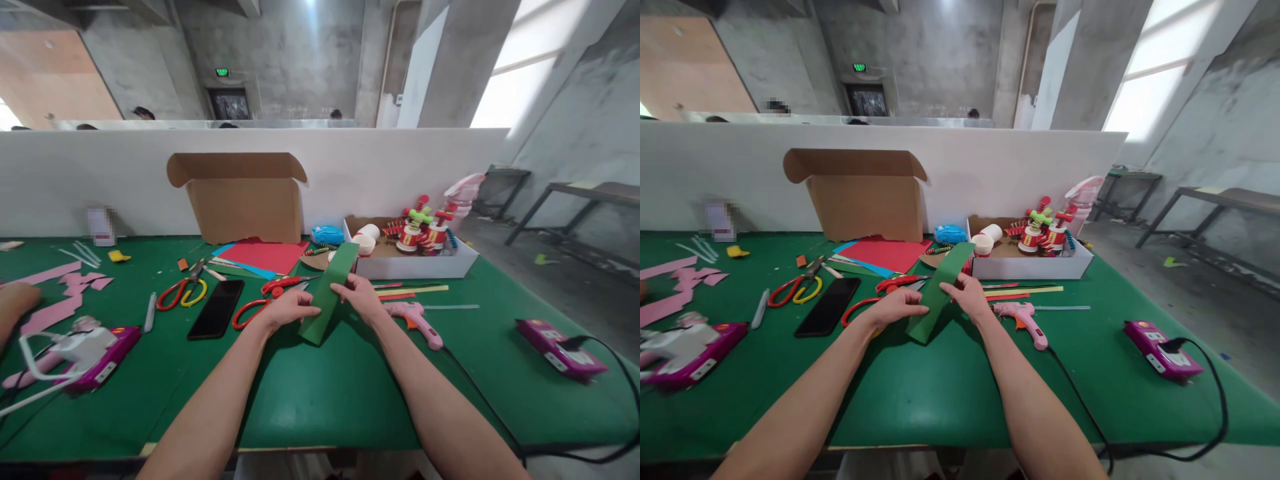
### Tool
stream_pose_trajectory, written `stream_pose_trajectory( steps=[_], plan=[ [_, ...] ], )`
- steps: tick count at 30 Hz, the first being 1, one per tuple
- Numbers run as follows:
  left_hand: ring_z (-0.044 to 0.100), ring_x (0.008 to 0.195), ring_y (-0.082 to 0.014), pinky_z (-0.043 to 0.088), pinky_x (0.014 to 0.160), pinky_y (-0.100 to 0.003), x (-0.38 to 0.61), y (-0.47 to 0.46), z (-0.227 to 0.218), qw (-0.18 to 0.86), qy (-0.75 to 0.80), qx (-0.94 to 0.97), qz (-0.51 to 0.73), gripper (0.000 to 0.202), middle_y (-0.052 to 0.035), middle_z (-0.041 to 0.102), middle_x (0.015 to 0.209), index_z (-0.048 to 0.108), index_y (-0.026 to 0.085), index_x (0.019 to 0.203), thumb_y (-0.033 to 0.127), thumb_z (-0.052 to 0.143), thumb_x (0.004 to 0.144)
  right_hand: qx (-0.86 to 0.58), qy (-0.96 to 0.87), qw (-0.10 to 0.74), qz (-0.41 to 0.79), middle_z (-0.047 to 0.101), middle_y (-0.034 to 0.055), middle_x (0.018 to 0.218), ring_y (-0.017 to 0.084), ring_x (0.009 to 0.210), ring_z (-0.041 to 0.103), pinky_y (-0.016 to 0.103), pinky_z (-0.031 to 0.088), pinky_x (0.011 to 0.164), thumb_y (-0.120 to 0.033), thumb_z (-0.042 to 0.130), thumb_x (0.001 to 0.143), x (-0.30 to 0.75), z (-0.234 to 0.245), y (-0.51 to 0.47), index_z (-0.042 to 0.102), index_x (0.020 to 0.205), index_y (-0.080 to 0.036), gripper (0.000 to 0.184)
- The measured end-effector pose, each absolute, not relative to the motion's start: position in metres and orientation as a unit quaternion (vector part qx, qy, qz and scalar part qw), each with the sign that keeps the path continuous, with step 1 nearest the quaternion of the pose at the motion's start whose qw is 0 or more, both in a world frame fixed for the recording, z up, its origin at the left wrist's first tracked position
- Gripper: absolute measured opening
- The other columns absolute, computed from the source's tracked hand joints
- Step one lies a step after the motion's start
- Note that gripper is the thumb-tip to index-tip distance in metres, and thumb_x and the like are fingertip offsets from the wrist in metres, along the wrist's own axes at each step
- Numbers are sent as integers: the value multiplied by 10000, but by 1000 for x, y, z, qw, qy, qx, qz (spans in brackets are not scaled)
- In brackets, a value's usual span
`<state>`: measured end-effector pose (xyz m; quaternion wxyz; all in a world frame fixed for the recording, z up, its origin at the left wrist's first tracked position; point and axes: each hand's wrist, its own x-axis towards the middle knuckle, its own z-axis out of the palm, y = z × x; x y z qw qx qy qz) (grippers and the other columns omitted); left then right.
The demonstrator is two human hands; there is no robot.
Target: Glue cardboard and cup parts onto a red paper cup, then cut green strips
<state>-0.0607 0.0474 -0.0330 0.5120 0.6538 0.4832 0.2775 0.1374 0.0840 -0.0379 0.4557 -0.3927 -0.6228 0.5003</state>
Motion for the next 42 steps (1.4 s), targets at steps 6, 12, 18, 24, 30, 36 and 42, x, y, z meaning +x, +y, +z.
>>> stream_pose_trajectory(
  steps=[6, 12, 18, 24, 30, 36, 42],
  plan=[
    [504, 547, -114, 407, 518, -247, -52, 46, -37, 548, 481, 617, 296, 468, 28, 565, 630, 604, 161, 738, 597, 739, 634, -371, -637, 438, 515, 512, -58, 517, 95, 470, 448, 244, 357, 503, -486, 757, 648, 134, -41, 84, 585, 634, -187, 345],
    [432, 461, -86, 350, 438, -227, -47, 40, -34, 591, 456, 623, 234, 472, 30, 523, 513, 574, 159, 592, 584, 778, 595, -378, -588, 469, 540, 486, -70, 499, 87, 465, 431, 240, 355, 505, -516, 785, 606, 128, -40, 79, 572, 619, -192, 388],
    [486, 455, -108, 412, 458, -247, -49, 35, -31, 629, 411, 639, 166, 432, 10, 567, 535, 630, 157, 637, 564, 772, 628, -395, -561, 485, 541, 487, -74, 482, 83, 449, 428, 238, 349, 497, -548, 790, 581, 133, -38, 81, 560, 610, -190, 427],
    [512, 519, -105, 407, 448, -216, -47, 41, -33, 573, 464, 595, 319, 454, 17, 598, 630, 640, 144, 849, 482, 813, 600, -378, -605, 390, 582, 517, -70, 498, 79, 446, 445, 236, 378, 493, -543, 809, 554, 125, -41, 73, 571, 607, -184, 434],
    [459, 453, -83, 390, 413, -214, -48, 37, -33, 609, 445, 614, 231, 400, 41, 539, 546, 606, 146, 702, 463, 813, 574, -379, -594, 426, 567, 518, -69, 549, 81, 475, 462, 240, 404, 514, -516, 808, 568, 126, -41, 74, 561, 620, -189, 414],
    [503, 484, -108, 377, 410, -218, -46, 38, -35, 598, 466, 598, 261, 450, 30, 556, 558, 595, 154, 737, 530, 795, 594, -383, -618, 404, 555, 480, -74, 487, 85, 455, 450, 235, 362, 496, -518, 798, 579, 125, -41, 73, 515, 569, -191, 433],
    [485, 447, -102, 352, 392, -219, -45, 40, -39, 610, 470, 579, 268, 464, 38, 556, 547, 610, 152, 796, 521, 806, 594, -396, -628, 401, 536, 482, -75, 490, 85, 444, 441, 242, 379, 500, -523, 773, 593, 124, -41, 72, 510, 565, -196, 420]
  ],
)
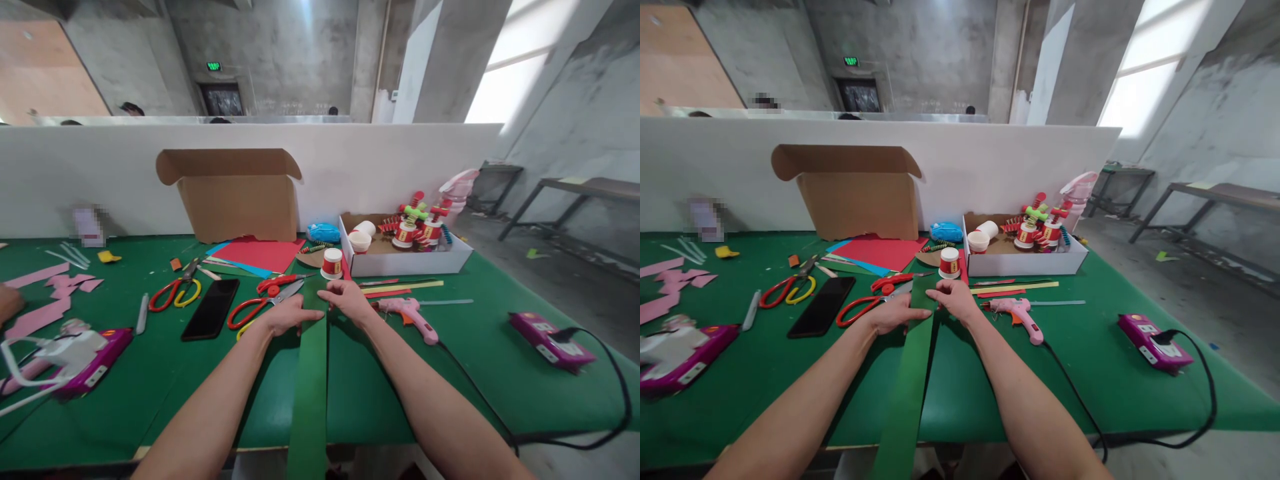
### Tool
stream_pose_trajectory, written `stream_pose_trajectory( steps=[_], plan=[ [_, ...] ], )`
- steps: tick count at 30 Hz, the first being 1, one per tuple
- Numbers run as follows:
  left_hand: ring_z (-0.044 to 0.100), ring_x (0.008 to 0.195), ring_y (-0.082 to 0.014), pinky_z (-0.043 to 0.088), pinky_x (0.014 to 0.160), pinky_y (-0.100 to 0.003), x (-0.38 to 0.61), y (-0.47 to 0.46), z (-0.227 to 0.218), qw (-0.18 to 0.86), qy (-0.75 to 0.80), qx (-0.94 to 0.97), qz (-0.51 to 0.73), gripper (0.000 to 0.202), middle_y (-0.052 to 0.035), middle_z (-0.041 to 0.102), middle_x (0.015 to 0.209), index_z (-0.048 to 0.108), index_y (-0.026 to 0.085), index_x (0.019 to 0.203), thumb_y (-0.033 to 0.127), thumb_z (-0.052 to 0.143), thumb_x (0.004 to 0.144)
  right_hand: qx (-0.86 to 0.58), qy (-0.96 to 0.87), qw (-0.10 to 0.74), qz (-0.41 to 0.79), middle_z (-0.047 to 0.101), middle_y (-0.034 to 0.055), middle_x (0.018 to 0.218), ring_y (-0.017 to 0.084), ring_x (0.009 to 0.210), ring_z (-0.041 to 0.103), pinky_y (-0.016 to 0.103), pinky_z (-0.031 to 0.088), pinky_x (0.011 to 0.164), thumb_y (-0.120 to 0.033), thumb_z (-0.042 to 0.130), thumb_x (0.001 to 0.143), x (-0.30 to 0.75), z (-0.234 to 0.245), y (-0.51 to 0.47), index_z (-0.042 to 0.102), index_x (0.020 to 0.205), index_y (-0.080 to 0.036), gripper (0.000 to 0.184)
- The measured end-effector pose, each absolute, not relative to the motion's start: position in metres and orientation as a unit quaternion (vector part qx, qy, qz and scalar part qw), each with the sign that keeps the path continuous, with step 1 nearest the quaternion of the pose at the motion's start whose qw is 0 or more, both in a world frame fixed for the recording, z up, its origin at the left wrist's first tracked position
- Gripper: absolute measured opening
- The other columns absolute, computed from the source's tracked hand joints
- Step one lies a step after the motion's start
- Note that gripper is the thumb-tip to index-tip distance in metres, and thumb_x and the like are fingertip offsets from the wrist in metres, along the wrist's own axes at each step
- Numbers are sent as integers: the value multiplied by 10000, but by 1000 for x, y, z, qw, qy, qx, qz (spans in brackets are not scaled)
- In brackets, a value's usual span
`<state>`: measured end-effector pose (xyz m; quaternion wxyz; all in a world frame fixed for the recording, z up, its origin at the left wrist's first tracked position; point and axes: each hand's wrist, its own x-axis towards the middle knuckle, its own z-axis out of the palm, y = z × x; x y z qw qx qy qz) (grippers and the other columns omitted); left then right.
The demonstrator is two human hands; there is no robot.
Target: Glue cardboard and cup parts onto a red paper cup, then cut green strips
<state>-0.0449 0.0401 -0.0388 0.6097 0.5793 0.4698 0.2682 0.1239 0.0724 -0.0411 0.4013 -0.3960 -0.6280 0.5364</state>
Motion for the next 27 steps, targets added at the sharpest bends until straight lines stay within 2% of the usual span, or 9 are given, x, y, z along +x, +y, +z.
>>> stream_pose_trajectory(
  steps=[6, 11, 13, 15, 18, 22, 24, 27],
  plan=[
    [484, 448, -103, 351, 407, -228, -46, 37, -37, 637, 460, 573, 234, 377, 32, 565, 525, 610, 156, 706, 455, 818, 611, -413, -638, 439, 479, 529, -49, 565, 115, 490, 480, 258, 407, 510, -525, 709, 655, 128, -41, 78, 589, 675, -208, 340],
    [467, 431, -96, 324, 397, -221, -46, 37, -37, 643, 453, 574, 231, 391, 30, 564, 507, 607, 153, 667, 461, 834, 588, -421, -693, 459, 364, 488, -32, 539, 126, 510, 463, 258, 400, 534, -555, 601, 766, 127, -42, 78, 542, 617, -220, 372],
    [468, 432, -93, 314, 393, -215, -46, 37, -38, 646, 450, 568, 241, 390, 30, 569, 515, 612, 155, 674, 457, 839, 580, -431, -658, 475, 394, 502, -23, 555, 121, 502, 460, 254, 407, 525, -609, 567, 778, 127, -42, 79, 541, 633, -215, 420],
    [485, 449, -96, 324, 403, -213, -46, 38, -38, 648, 446, 560, 260, 376, 26, 591, 545, 633, 159, 724, 442, 839, 586, -433, -595, 480, 478, 534, -8, 589, 114, 489, 468, 253, 426, 514, -678, 517, 788, 126, -43, 80, 565, 684, -206, 485],
    [493, 459, -100, 337, 409, -215, -46, 38, -40, 637, 447, 561, 282, 378, 22, 608, 574, 653, 162, 803, 434, 827, 606, -406, -564, 435, 573, 579, 5, 629, 110, 517, 500, 247, 449, 531, -707, 559, 759, 124, -44, 78, 591, 718, -187, 523],
    [461, 429, -96, 330, 390, -222, -46, 39, -40, 626, 457, 573, 267, 389, 29, 573, 523, 633, 154, 723, 475, 818, 603, -370, -648, 393, 537, 605, -24, 647, 125, 617, 536, 251, 458, 603, -567, 770, 627, 121, -47, 73, 607, 709, -180, 428],
    [459, 427, -92, 341, 395, -224, -46, 39, -40, 631, 460, 570, 258, 417, 28, 565, 508, 607, 155, 655, 500, 828, 576, -380, -662, 401, 507, 575, -34, 605, 124, 591, 506, 253, 432, 581, -575, 728, 662, 120, -49, 73, 585, 667, -184, 417],
    [493, 450, -96, 363, 418, -223, -46, 39, -40, 641, 463, 557, 253, 449, 15, 598, 538, 601, 153, 638, 513, 848, 534, -409, -676, 414, 452, 460, -46, 488, 110, 506, 416, 251, 355, 511, -633, 629, 728, 120, -51, 75, 464, 526, -209, 498]
  ],
)
